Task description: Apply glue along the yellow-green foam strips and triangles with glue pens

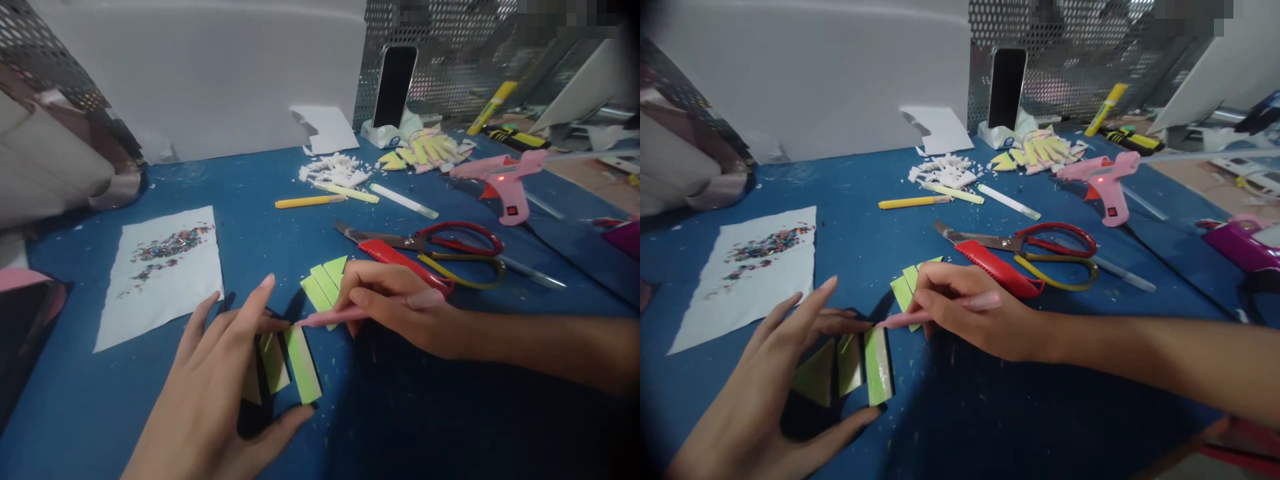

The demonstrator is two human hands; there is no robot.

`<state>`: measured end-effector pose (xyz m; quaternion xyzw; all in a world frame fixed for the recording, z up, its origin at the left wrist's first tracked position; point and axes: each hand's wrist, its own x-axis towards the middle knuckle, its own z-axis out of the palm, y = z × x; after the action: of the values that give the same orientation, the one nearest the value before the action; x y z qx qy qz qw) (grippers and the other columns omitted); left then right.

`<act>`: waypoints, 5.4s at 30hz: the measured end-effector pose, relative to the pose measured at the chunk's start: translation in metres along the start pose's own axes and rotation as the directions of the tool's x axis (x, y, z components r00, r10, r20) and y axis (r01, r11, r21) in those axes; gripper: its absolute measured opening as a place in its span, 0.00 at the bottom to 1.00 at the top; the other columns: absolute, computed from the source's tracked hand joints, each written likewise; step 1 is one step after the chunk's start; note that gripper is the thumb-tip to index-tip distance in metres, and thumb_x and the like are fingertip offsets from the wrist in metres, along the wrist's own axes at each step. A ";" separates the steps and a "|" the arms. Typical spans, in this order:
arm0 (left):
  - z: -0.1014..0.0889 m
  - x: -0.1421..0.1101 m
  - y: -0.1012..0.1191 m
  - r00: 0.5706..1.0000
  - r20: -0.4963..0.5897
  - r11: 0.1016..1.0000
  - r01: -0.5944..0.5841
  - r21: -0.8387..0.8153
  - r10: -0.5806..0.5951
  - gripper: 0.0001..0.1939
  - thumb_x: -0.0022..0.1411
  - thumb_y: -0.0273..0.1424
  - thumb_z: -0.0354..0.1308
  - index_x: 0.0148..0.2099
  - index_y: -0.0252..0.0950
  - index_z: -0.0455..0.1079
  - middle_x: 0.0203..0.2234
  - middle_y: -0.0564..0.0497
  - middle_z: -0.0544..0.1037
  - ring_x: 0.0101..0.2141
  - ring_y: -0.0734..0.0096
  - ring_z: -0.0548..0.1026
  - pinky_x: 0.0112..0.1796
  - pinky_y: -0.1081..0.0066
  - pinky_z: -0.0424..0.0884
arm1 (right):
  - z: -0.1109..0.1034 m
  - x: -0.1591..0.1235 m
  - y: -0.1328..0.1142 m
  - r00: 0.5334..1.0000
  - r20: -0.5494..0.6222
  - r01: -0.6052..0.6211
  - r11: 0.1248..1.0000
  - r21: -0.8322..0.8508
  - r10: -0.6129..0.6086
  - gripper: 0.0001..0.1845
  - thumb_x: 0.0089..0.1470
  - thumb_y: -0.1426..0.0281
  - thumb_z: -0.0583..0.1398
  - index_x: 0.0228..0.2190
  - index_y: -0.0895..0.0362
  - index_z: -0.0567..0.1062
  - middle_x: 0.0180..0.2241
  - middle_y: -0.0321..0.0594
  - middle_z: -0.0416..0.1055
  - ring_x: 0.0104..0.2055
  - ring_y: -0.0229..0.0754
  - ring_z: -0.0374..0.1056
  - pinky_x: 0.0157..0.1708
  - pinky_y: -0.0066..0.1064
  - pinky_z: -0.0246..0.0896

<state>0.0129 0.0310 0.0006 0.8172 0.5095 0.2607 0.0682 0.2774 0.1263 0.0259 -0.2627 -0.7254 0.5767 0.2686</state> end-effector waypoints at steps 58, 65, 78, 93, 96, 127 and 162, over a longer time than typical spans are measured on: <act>0.003 -0.005 -0.006 1.000 0.001 1.000 0.014 -0.028 -0.014 0.47 0.71 0.55 0.58 0.80 0.43 0.43 0.47 0.50 0.84 0.51 0.57 0.82 0.72 0.47 0.53 | -0.003 -0.005 0.002 0.975 0.157 0.157 0.988 -0.001 -0.155 0.19 0.74 0.69 0.53 0.31 0.61 0.74 0.28 0.39 0.74 0.28 0.34 0.73 0.28 0.23 0.67; 0.003 -0.002 -0.004 1.000 -0.009 1.000 0.003 -0.022 -0.003 0.47 0.71 0.55 0.58 0.80 0.44 0.43 0.47 0.51 0.84 0.50 0.56 0.83 0.72 0.46 0.53 | -0.001 -0.004 0.001 0.964 0.168 0.214 0.976 -0.038 -0.205 0.20 0.74 0.69 0.52 0.28 0.59 0.71 0.26 0.38 0.73 0.27 0.34 0.70 0.27 0.24 0.65; 0.003 -0.005 -0.006 1.000 0.003 0.999 0.027 -0.039 -0.027 0.48 0.70 0.55 0.60 0.80 0.46 0.42 0.47 0.50 0.84 0.50 0.54 0.83 0.71 0.39 0.55 | -0.001 -0.006 0.003 0.981 0.067 0.190 0.973 -0.134 -0.182 0.20 0.76 0.67 0.51 0.30 0.59 0.71 0.29 0.37 0.72 0.29 0.34 0.69 0.29 0.27 0.63; 0.001 -0.003 -0.004 1.000 0.006 0.999 0.027 -0.023 -0.027 0.46 0.71 0.51 0.60 0.80 0.44 0.44 0.49 0.52 0.83 0.52 0.61 0.81 0.73 0.51 0.49 | -0.002 -0.006 0.002 0.979 0.063 0.197 0.979 -0.059 -0.193 0.22 0.78 0.65 0.50 0.31 0.59 0.72 0.29 0.36 0.71 0.29 0.34 0.69 0.28 0.27 0.63; 0.000 -0.001 -0.001 0.999 0.010 0.999 0.042 -0.013 -0.042 0.43 0.71 0.47 0.58 0.80 0.44 0.44 0.51 0.49 0.82 0.53 0.58 0.80 0.71 0.45 0.53 | -0.004 -0.006 0.008 0.949 -0.068 0.303 0.949 -0.093 -0.309 0.21 0.78 0.66 0.50 0.35 0.59 0.76 0.30 0.36 0.73 0.33 0.36 0.70 0.37 0.31 0.64; 0.017 0.038 0.010 0.995 0.045 0.994 0.097 -0.060 -0.094 0.55 0.63 0.41 0.66 0.80 0.48 0.34 0.52 0.46 0.79 0.54 0.52 0.77 0.64 0.36 0.60 | -0.002 0.005 0.019 0.868 -0.374 0.378 0.923 0.074 -0.326 0.12 0.71 0.60 0.60 0.45 0.56 0.71 0.41 0.39 0.73 0.37 0.35 0.71 0.29 0.27 0.58; 0.012 0.011 0.012 0.988 0.028 0.969 0.151 -0.195 -0.149 0.48 0.68 0.49 0.63 0.80 0.54 0.40 0.49 0.48 0.83 0.53 0.51 0.82 0.67 0.29 0.57 | -0.004 -0.007 0.009 0.828 0.012 0.528 0.772 -0.353 -0.561 0.13 0.74 0.66 0.54 0.42 0.55 0.78 0.36 0.39 0.82 0.37 0.37 0.77 0.37 0.29 0.69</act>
<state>0.0319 0.0365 -0.0015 0.7672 0.5411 0.2987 0.1715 0.2861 0.1260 0.0173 -0.1107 -0.8455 0.3262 0.4080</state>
